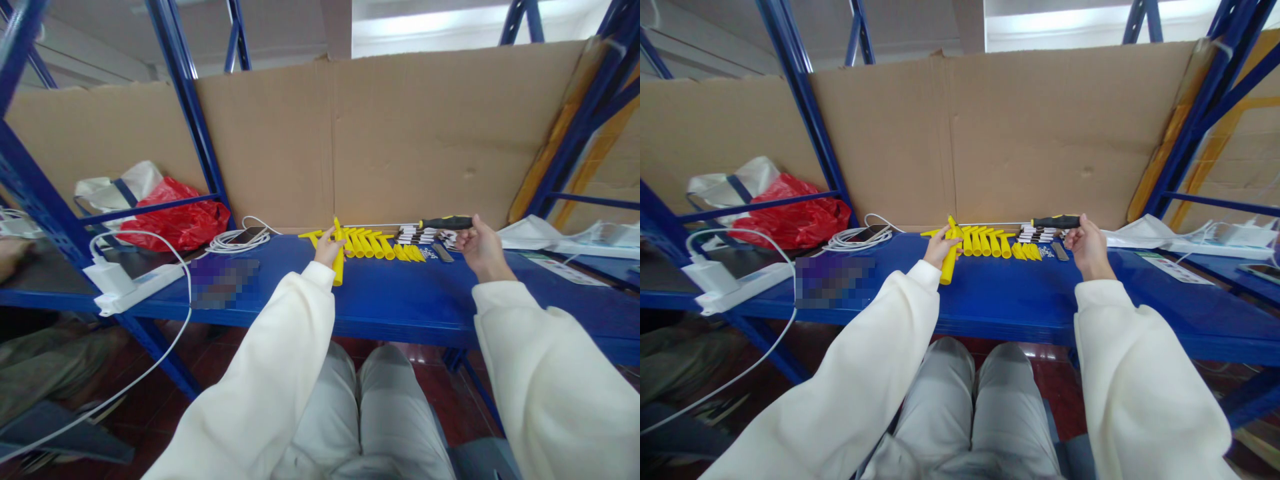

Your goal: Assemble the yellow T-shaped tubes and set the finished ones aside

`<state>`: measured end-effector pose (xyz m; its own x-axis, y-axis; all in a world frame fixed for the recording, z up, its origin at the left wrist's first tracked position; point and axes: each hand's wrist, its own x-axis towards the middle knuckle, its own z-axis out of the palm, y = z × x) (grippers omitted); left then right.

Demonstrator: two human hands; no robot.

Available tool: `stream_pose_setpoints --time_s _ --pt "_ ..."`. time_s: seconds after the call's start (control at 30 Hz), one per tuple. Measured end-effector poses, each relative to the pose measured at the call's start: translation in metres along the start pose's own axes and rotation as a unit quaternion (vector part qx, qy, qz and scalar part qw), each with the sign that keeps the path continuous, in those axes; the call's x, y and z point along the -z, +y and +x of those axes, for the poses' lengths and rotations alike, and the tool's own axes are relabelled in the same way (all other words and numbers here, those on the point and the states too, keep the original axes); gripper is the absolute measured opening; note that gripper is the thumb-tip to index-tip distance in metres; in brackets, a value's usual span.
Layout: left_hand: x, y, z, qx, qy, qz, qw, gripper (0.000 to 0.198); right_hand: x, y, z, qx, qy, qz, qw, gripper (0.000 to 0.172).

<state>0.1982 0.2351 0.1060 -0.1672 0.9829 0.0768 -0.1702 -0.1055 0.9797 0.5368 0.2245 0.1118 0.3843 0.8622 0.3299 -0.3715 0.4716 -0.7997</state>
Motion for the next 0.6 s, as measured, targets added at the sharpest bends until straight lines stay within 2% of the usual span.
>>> stream_pose_setpoints --time_s 0.23,0.4,0.5,0.6 --pt "0.000 0.000 0.000 0.006 0.003 0.005 1.000 0.084 -0.006 -0.001 -0.003 0.019 0.002 -0.014 1.000 0.051" --pt "-0.001 0.002 -0.002 0.007 0.005 0.004 1.000 0.084 -0.013 -0.002 -0.011 0.016 0.036 -0.016 0.999 0.055" --pt "-0.001 0.003 -0.004 0.006 0.003 0.007 1.000 0.083 -0.015 -0.003 -0.011 0.002 0.069 -0.003 0.998 0.053" --pt "-0.001 0.003 -0.004 0.004 0.001 0.010 1.000 0.083 -0.012 -0.001 -0.006 -0.025 0.070 0.009 0.997 0.046"
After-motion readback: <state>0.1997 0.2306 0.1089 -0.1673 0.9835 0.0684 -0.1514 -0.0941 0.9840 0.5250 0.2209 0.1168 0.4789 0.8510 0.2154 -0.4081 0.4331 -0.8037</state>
